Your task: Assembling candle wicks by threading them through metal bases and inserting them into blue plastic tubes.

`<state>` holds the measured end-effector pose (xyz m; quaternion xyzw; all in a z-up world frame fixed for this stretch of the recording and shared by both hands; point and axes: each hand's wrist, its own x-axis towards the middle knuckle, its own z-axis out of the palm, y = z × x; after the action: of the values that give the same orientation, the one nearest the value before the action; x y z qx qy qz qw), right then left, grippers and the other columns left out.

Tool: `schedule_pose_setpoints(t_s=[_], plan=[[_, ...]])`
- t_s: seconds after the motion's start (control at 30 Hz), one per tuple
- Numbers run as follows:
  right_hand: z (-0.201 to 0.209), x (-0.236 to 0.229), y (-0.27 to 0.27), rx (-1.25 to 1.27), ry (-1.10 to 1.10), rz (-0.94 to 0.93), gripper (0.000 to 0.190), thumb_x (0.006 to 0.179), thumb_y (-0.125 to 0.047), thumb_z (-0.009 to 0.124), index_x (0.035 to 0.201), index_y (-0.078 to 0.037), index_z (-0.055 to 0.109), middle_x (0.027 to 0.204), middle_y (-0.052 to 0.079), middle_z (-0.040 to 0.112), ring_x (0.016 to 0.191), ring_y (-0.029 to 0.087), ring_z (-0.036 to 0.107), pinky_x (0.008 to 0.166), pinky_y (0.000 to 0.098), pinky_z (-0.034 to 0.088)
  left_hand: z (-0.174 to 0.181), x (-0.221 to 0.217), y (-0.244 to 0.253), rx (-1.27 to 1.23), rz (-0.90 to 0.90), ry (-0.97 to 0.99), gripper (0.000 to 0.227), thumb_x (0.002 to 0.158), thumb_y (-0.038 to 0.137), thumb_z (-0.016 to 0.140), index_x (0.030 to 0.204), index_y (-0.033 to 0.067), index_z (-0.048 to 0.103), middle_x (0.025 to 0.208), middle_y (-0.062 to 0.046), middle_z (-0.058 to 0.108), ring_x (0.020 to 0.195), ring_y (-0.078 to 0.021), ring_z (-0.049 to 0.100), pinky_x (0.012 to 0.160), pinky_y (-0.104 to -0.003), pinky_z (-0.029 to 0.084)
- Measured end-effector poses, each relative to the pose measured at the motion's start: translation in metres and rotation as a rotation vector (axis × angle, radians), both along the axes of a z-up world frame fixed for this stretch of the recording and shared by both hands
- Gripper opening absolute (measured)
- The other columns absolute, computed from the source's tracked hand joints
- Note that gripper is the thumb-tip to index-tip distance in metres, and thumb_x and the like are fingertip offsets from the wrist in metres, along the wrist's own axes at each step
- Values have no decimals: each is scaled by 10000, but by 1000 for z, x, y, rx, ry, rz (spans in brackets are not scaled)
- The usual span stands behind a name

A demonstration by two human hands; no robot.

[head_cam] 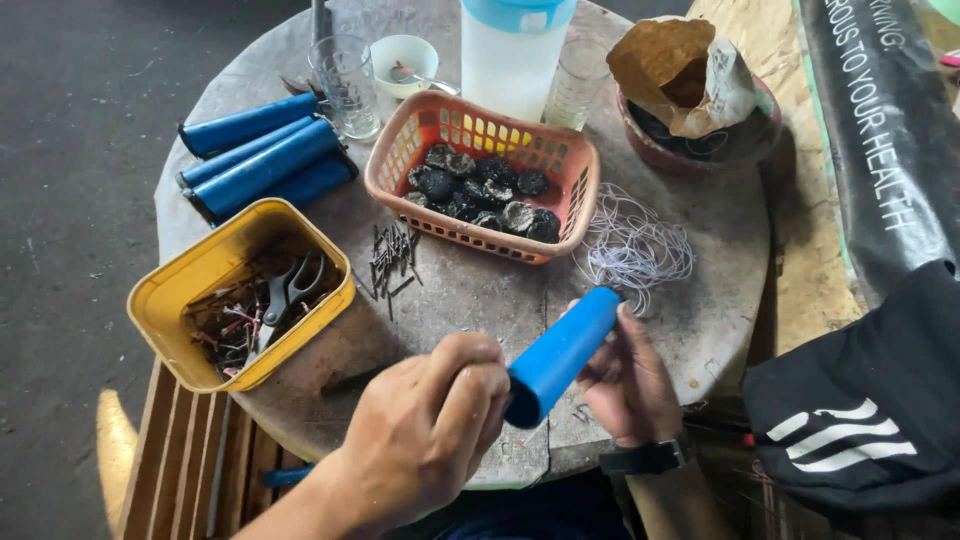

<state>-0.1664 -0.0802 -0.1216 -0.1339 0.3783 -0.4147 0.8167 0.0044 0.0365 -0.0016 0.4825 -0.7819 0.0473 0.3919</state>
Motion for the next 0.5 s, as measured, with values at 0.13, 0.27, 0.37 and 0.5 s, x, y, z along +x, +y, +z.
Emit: schedule_pose_setpoints(t_s=[0.13,0.27,0.37,0.5], plan=[[-13,1,5,15,-129,43,250,812,-268,543,1028,-156,491,906,69,578,802,170,555,590,301,479,25,5,-13,4,89,-76,94,867,71,458,797,9,469,790,-123,477,467,-228,419,390,-328,325],[30,20,25,-248,48,155,360,765,-206,454,1098,-81,397,1082,140,478,987,266,482,804,388,416,34,15,-29,100,119,-115,121,850,105,491,758,36,454,749,-87,455,457,-209,440,329,-332,349],[53,21,37,-543,368,67,425,730,-124,446,1133,-31,350,1164,159,440,1114,256,440,891,348,403,34,14,-35,197,83,-138,126,833,94,517,732,28,479,734,-83,465,420,-212,449,284,-349,366],[66,9,41,-1352,458,172,462,781,-332,557,1123,-94,356,1181,165,465,1134,231,474,878,308,455,31,6,-35,343,55,-298,31,753,66,481,738,39,482,714,-106,469,436,-292,494,272,-426,367]])
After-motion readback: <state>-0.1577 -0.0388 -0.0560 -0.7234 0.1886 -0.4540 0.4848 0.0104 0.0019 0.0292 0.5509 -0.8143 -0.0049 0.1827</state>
